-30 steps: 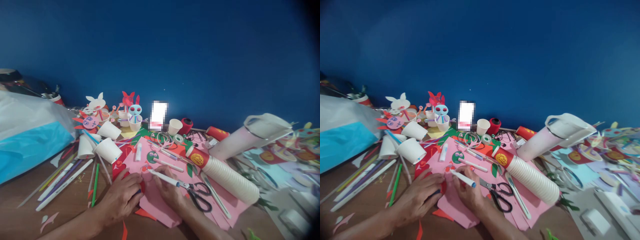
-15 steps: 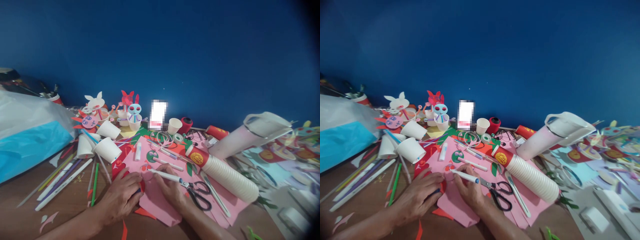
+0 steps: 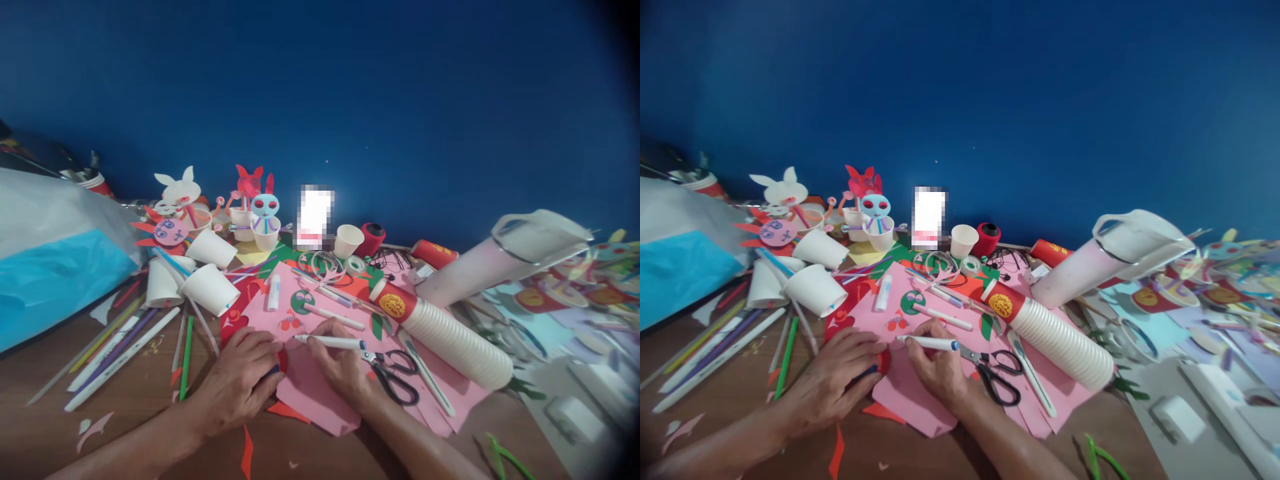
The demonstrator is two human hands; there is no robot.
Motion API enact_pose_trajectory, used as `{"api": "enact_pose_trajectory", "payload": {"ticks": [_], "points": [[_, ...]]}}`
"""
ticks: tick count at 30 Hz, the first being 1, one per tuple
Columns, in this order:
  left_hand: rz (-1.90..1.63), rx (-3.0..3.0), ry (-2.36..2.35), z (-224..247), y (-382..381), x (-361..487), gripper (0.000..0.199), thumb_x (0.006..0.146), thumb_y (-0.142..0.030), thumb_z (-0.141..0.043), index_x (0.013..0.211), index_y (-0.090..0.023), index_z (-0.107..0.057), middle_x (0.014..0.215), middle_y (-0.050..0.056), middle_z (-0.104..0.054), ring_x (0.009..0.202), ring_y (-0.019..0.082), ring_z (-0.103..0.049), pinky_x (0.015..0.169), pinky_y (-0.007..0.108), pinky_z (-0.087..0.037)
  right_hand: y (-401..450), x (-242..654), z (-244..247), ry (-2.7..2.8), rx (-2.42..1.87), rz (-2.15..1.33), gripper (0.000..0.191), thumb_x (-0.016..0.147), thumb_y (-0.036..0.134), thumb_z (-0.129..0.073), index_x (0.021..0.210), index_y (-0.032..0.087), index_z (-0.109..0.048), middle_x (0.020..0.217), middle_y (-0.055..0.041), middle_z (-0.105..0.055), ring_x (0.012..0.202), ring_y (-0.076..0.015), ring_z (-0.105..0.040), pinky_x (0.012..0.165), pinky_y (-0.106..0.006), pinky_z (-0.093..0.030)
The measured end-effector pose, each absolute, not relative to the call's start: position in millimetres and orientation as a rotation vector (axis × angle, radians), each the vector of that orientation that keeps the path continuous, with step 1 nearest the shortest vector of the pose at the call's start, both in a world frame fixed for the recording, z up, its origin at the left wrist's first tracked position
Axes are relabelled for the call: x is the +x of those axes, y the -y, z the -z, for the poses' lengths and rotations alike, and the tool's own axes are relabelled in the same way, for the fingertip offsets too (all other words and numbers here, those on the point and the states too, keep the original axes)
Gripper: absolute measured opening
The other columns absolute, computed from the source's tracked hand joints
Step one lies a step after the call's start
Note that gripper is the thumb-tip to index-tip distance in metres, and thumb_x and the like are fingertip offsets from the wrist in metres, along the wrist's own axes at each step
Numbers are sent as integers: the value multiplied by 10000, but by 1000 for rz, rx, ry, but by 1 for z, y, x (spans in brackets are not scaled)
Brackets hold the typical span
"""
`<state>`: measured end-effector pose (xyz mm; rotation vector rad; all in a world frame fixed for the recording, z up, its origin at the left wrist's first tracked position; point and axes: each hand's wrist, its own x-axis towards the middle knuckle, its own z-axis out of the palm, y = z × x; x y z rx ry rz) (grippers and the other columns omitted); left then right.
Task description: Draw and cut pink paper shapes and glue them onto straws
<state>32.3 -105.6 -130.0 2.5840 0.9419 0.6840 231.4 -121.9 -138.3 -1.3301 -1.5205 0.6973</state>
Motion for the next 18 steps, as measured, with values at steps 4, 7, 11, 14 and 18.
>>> {"api": "enact_pose_trajectory", "payload": {"ticks": [4,7,11,14,18], "points": [[-684,2588,-947,130,106,32,165,842,-243,-519,951,-213,-639,1009,23,-677,1016,214,-535,958,420,-315,122,231,141,1572,-1356,-705,94,807,195,-526,713,190,-518,638,17,-554,592,-119,-529,573,-236,-439],[-685,2588,-945,131,106,31,156,840,-237,-522,938,-220,-642,1014,14,-676,1017,210,-535,961,416,-313,121,230,142,1604,-1361,-716,88,805,198,-528,718,188,-537,653,11,-581,593,-119,-543,566,-231,-441],[-670,2604,-949,131,106,32,164,839,-239,-518,949,-226,-639,1017,17,-672,1027,212,-533,967,416,-312,121,230,141,1636,-1376,-732,90,804,219,-540,723,183,-554,644,12,-597,568,-115,-548,540,-222,-435],[-659,2605,-945,133,106,32,169,840,-235,-509,948,-223,-637,1012,21,-672,1022,213,-533,964,416,-314,121,229,141,1639,-1395,-749,89,802,220,-547,722,180,-551,633,16,-601,557,-113,-553,531,-215,-432],[-664,2596,-950,133,105,33,155,836,-231,-508,919,-217,-638,1006,18,-672,1024,220,-532,964,426,-313,121,229,142,1654,-1410,-765,82,812,230,-543,755,178,-571,660,6,-616,586,-123,-571,550,-221,-448]]}}
